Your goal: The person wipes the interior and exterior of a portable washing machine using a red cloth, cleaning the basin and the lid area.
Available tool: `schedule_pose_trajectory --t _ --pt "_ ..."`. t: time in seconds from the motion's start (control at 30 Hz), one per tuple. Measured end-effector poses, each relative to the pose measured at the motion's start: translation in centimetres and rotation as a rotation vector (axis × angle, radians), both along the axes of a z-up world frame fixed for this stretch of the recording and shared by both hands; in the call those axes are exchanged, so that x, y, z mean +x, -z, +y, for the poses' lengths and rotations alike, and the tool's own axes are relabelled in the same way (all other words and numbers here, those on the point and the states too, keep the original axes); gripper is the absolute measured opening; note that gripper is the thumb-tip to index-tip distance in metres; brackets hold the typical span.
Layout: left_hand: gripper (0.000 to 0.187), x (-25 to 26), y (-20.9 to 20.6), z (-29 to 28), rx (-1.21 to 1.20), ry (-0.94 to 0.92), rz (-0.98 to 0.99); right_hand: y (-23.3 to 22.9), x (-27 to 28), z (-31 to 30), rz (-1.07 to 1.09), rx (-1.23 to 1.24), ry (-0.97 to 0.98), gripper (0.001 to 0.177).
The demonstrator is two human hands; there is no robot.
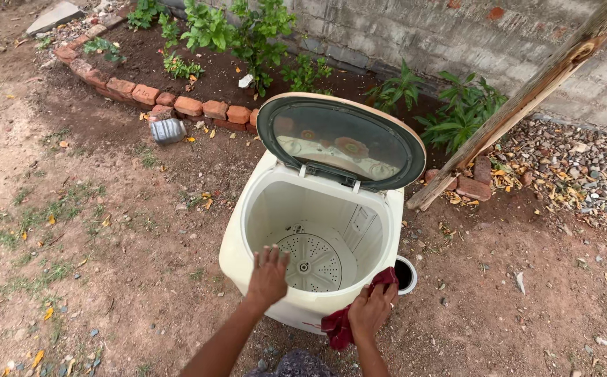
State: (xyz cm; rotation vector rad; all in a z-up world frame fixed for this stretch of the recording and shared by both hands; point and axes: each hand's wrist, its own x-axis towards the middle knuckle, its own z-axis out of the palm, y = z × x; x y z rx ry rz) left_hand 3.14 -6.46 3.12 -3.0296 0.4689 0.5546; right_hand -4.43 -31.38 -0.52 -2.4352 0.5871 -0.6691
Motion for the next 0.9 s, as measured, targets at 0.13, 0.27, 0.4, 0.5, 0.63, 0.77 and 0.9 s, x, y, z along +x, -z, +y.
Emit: schedule_pose_trajectory --t 0.13,0.27,0.4,0.5,0.63,0.77,0.9 --pt "0.058 -3.2 2.0 -7.3 -0.701 0.006 0.198 1.3 -0.3 1.1 0.028 0.015 0.066 0.042" --pt "0.055 -4.0 3.1 -11.6 -0.843 -0.032 0.186 1.7 0.7 1.2 0.022 0.029 0.142 0.048" --pt "0.057 -4.7 2.0 -11.8 -0.609 0.103 0.142 1.7 1.3 0.0 -0.049 0.054 0.113 0.046" --pt "0.056 -5.2 1.2 -11.3 -0.64 0.134 0.058 0.7 3.0 -1.7 -0.014 0.086 0.083 0.038" --pt "0.053 -5.2 1.4 -11.3 -0.668 0.099 0.051 -1.1 7.5 -4.5 -0.035 0.025 0.039 0.027" --pt "0.055 -5.1 3.6 -11.4 -0.707 0.118 -0.004 -1.6 12.3 -7.1 0.084 0.083 0.017 0.024" --pt "0.059 -5.2 6.7 -11.7 -0.669 0.091 0.094 -2.4 16.1 -8.4 0.009 -0.09 -0.141 0.024"
